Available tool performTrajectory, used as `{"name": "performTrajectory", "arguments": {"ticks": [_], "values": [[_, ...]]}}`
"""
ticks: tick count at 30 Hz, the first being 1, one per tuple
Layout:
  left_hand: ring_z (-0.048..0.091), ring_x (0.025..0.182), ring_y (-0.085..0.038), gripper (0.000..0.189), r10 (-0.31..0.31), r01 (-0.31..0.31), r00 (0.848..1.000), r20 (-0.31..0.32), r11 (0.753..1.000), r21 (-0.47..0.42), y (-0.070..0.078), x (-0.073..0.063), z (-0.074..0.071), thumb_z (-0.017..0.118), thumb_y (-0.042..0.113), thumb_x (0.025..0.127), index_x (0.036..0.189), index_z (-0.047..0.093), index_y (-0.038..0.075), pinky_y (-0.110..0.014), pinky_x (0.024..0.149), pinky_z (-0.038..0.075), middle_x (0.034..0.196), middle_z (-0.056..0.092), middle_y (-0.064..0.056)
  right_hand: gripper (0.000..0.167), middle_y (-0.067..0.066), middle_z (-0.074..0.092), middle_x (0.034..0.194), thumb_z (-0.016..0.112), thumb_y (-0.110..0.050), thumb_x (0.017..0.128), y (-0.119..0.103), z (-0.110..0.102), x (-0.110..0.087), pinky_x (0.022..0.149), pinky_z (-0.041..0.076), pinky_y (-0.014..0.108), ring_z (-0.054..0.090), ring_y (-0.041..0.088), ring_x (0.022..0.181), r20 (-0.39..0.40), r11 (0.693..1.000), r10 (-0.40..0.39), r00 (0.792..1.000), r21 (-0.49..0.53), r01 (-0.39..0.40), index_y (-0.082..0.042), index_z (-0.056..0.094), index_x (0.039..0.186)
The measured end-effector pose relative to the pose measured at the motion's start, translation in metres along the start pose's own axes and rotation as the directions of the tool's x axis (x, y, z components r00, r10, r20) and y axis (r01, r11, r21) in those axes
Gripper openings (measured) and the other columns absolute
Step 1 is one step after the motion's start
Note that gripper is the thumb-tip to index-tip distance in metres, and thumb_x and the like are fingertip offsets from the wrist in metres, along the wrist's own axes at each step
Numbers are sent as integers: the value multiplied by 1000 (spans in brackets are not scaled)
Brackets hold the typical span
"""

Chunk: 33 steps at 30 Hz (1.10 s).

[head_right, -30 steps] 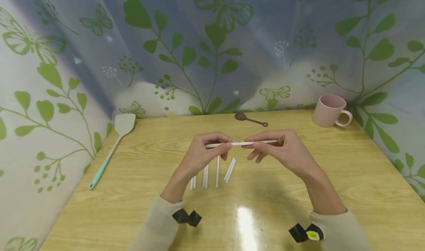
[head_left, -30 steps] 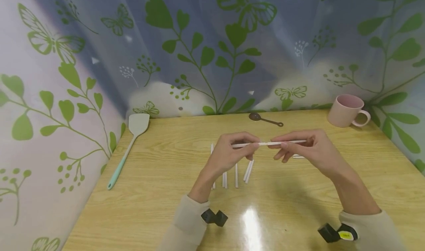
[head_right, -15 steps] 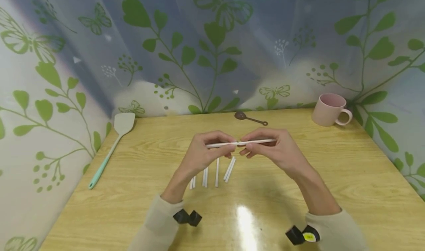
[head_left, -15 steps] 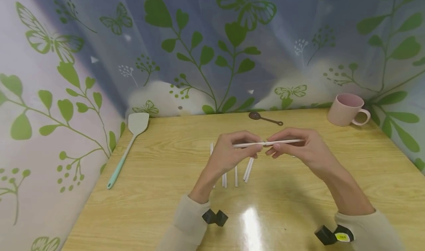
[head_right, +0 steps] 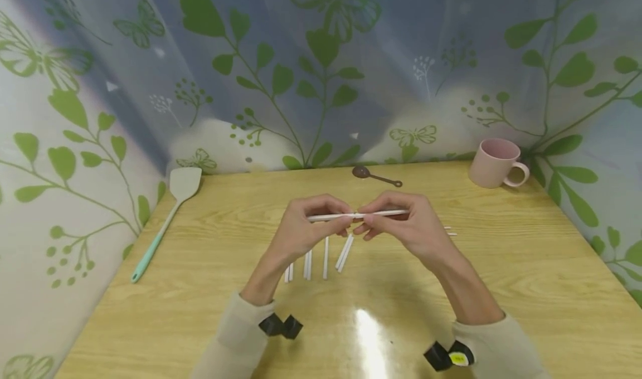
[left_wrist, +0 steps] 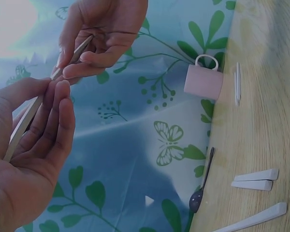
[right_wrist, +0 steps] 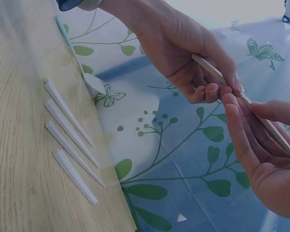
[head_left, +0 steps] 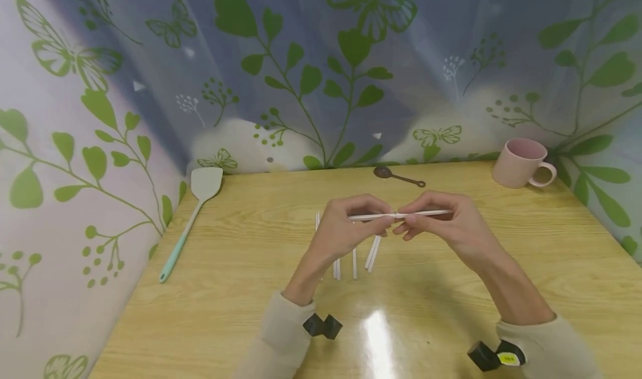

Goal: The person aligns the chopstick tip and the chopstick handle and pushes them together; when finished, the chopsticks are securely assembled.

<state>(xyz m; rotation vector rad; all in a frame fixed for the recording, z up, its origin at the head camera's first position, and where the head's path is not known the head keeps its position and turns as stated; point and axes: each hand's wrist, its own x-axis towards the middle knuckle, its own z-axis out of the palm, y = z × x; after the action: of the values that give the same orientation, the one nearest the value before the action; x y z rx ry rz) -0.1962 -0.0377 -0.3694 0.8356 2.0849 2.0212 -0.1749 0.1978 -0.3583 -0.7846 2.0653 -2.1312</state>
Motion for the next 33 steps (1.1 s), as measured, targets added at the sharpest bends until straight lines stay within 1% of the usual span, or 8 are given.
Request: {"name": "performTrajectory", "arguments": {"ticks": [4, 7, 11, 17, 23, 26, 30, 33], "values": [[76, 82, -27, 17, -1, 1, 1000, 10, 1000, -16, 0, -1, 0, 77, 21, 97, 108, 77, 8, -44, 78, 64, 106, 76, -8, 12, 18, 77, 100, 63, 6, 100, 1, 2, 0, 79, 63, 43, 76, 35, 89, -2, 1000, -9, 1000, 0, 9, 10, 69, 110], [76, 85, -33, 17, -1, 1, 1000, 7, 1000, -22, -1, -2, 1, 77, 21, 97, 108, 77, 7, -44, 77, 64, 106, 76, -8, 12, 18, 77, 100, 63, 6, 100, 3, 3, 0, 81, 63, 43, 76, 37, 90, -1, 1000, -11, 1000, -2, 11, 11, 68, 110], [76, 88, -39, 17, 4, -4, 1000, 4, 1000, -25, -3, -1, 2, 77, 20, 97, 107, 77, 6, -44, 77, 64, 105, 76, -9, 12, 16, 77, 101, 63, 5, 101, 5, 3, 0, 83, 63, 43, 76, 35, 90, -6, 1000, 0, 1000, -11, -1, 11, 68, 109], [76, 87, -33, 15, 5, -5, 1000, -6, 999, -39, -4, 0, 6, 78, 17, 96, 105, 77, 5, -44, 77, 64, 102, 77, -9, 12, 16, 77, 100, 64, 3, 101, 5, 2, -3, 83, 63, 43, 76, 32, 89, -17, 1000, 12, 1000, -23, -12, 11, 68, 109], [75, 89, -41, 16, 0, -1, 1000, -12, 999, -45, -2, 1, 10, 78, 17, 95, 105, 77, 5, -45, 78, 64, 101, 77, -9, 11, 17, 76, 100, 63, 5, 100, 5, 2, -4, 82, 63, 43, 76, 33, 88, -19, 1000, -10, 1000, -15, 9, 12, 67, 108], [76, 86, -34, 17, 2, -2, 1000, -11, 1000, -13, -1, 2, 8, 78, 20, 96, 106, 77, 6, -46, 78, 64, 102, 77, -8, 12, 17, 77, 102, 63, 4, 101, 4, 1, -3, 83, 63, 44, 76, 34, 90, -9, 1000, -12, 1000, -23, 12, 11, 67, 110], [75, 80, -23, 15, 40, -40, 999, -7, 997, 72, 0, 2, -1, 72, 21, 101, 108, 77, 9, -47, 78, 63, 97, 77, -5, 16, 14, 75, 112, 60, 1, 104, 4, -2, 0, 86, 62, 44, 76, 32, 96, 24, 997, -18, 1000, -74, 20, 8, 66, 117], [73, 77, -21, 18, 72, -74, 997, 16, 990, 124, 0, 4, -7, 65, 21, 105, 111, 77, 9, -46, 77, 62, 93, 76, -6, 17, 12, 72, 117, 56, 0, 106, 5, -7, 1, 90, 61, 42, 75, 30, 100, 45, 995, -25, 999, -100, 29, 7, 64, 120]]}}
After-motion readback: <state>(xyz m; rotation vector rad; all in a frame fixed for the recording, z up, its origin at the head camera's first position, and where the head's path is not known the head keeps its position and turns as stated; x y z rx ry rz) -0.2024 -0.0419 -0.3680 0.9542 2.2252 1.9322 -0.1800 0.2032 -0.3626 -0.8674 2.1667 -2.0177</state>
